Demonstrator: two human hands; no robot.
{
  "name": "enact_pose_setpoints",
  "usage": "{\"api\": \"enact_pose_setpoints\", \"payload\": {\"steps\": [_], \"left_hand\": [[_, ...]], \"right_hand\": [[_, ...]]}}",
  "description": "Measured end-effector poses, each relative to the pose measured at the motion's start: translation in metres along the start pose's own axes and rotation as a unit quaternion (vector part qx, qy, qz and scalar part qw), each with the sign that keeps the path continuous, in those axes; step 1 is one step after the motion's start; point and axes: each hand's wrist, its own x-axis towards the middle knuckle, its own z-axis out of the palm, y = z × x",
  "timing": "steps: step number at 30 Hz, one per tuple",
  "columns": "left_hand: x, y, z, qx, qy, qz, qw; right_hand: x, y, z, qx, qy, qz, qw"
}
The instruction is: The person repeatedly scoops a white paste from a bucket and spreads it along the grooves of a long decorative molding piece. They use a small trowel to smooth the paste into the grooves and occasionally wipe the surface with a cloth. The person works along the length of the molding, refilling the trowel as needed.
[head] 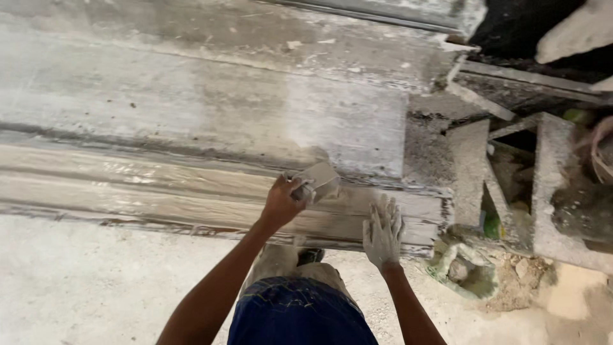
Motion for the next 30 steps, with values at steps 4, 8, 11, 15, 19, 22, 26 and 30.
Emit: {"api": "enact_pose_setpoints", "payload": {"steps": [4,8,11,15,19,22,26,30], "left_hand": [[0.004,0.030,0.054,0.038,-0.022,0.020,0.999],[0.010,0.051,0.099,0.029,-0.004,0.106,0.994],[0.012,0.058,0.132,0.025,-0.038,0.099,0.994],[0.028,0.066,0.175,0.106,-0.045,0.192,0.975],[0.032,0.083,0.212,0.080,-0.092,0.051,0.991],[0.034,0.096,0.219,0.024,-0.076,0.058,0.995],[0.025,0.101,0.205,0.062,-0.054,0.017,0.996],[0.000,0.082,0.155,0.067,0.011,0.042,0.997]], "right_hand": [[-0.003,0.034,-0.010,-0.028,-0.037,0.020,0.999],[-0.009,0.058,-0.019,-0.047,-0.031,0.044,0.997],[-0.014,0.075,-0.024,-0.066,-0.025,0.073,0.995],[-0.012,0.090,-0.023,-0.050,-0.018,0.100,0.994],[-0.013,0.105,-0.018,-0.060,-0.040,0.103,0.992],[-0.004,0.112,-0.019,-0.041,-0.083,0.146,0.985],[0.003,0.112,-0.026,-0.030,-0.061,0.149,0.987],[0.012,0.097,-0.027,-0.037,-0.034,0.085,0.995]]}}
